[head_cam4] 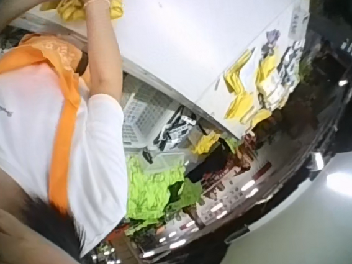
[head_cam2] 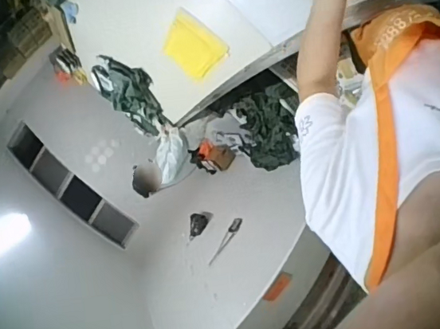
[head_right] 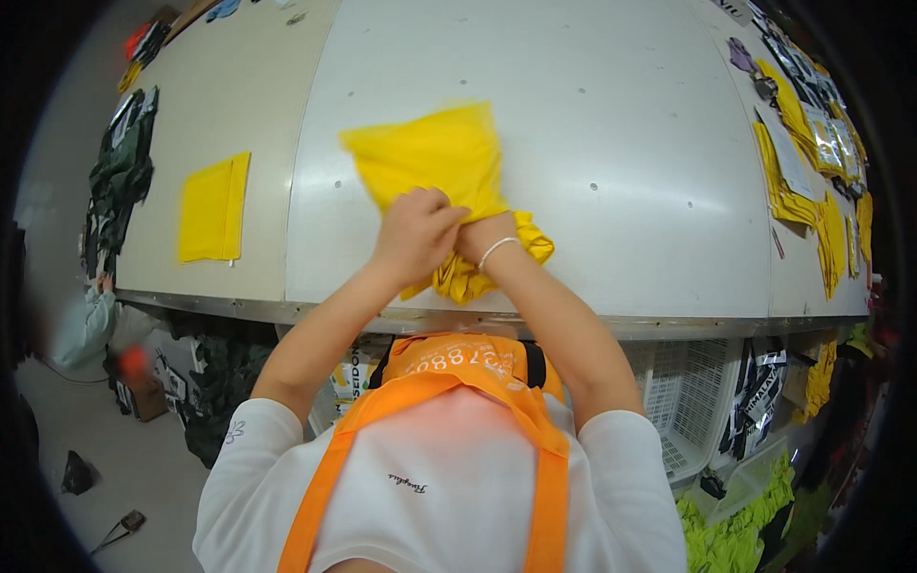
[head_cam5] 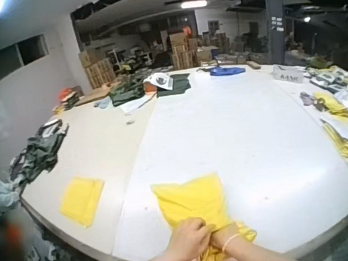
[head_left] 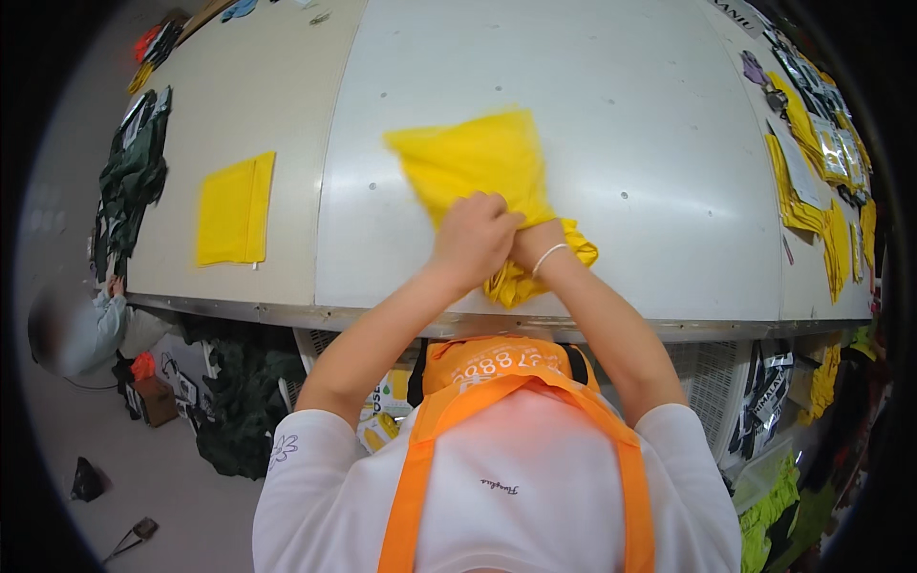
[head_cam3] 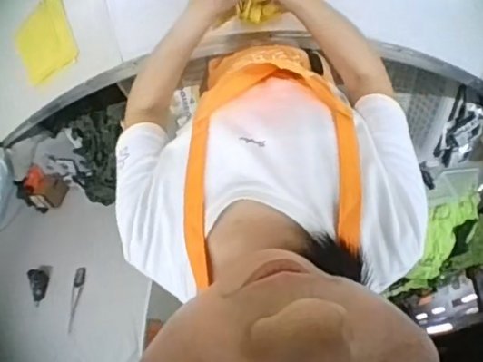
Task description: The person folds a yellow jacket on a white table. They smooth the fabric, fold the sleeves inward, fold the jacket in half, and then fold it again into a compact rectangle. The folded jacket is placed on a stack of similar folded jackets.
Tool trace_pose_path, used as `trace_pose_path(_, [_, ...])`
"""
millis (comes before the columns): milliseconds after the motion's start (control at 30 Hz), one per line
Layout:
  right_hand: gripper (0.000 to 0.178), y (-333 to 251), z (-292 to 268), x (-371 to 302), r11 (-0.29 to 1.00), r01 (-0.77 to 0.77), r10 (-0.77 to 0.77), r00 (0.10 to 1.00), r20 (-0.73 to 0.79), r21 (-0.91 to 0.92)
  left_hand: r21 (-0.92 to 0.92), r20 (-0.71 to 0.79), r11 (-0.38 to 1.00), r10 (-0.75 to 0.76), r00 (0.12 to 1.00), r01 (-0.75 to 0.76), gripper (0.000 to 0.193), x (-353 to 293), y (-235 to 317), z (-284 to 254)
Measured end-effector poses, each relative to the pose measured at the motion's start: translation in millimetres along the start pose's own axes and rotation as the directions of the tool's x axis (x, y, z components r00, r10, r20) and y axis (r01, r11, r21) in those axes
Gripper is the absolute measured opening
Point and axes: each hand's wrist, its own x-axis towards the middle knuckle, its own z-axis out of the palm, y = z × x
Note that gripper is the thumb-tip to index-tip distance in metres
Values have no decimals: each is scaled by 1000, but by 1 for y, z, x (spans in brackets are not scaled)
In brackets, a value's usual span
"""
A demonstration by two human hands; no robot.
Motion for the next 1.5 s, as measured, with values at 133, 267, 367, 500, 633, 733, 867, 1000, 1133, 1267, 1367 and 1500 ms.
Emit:
trace_pose_path(133, [40, 26, 14, 21, 901, -98, 176, 973, -150, 422, -59, -154, 920, -392, 907, 388, 50, -60, -19, 12])
trace_pose_path(267, [44, 38, 21, 37, 918, -69, 198, 932, -303, 390, -107, 112, 840, -521, 846, 532, 34, -67, -10, 30])
trace_pose_path(367, [51, 70, 29, 45, 846, -70, 210, 955, -211, 528, -115, 121, 870, -466, 876, 479, 26, -54, 12, 11])
trace_pose_path(500, [56, 55, 12, 45, 925, -7, 146, 930, -337, 380, -498, -105, 681, -662, 743, 537, 37, -72, -7, 39])
trace_pose_path(633, [57, 30, -1, 60, 875, -125, 246, 947, -208, 467, -852, 196, 224, -702, 685, 474, 46, -93, -41, 101])
trace_pose_path(733, [51, 22, -5, 67, 871, -195, 266, 959, -100, 451, -839, 455, -184, -754, 473, 513, 38, -77, -44, 119])
trace_pose_path(867, [40, 26, -15, 61, 999, 24, -26, 998, -55, -40, -841, 539, -427, -705, 461, 331, 33, -88, -34, 132])
trace_pose_path(1000, [33, 31, -7, 60, 861, 222, -190, 975, 116, -457, -832, 536, -365, -720, 441, 417, 38, -81, -20, 141])
trace_pose_path(1133, [31, 12, -13, 62, 904, 294, -318, 948, -27, -310, -869, 465, -290, -756, 460, 402, 39, -84, -19, 143])
trace_pose_path(1267, [52, -11, -3, 72, 991, -3, -12, 993, 114, 132, -867, 443, -245, -778, 446, 434, 37, -82, -17, 136])
trace_pose_path(1367, [68, -5, 58, 67, 989, -14, 21, 999, -47, 144, -854, 486, -329, -781, 392, 404, 36, -80, -10, 146])
trace_pose_path(1500, [61, -16, 11, 89, 986, -129, 81, 924, 375, 103, -818, 565, -470, -764, 312, 332, 35, -87, -14, 136])
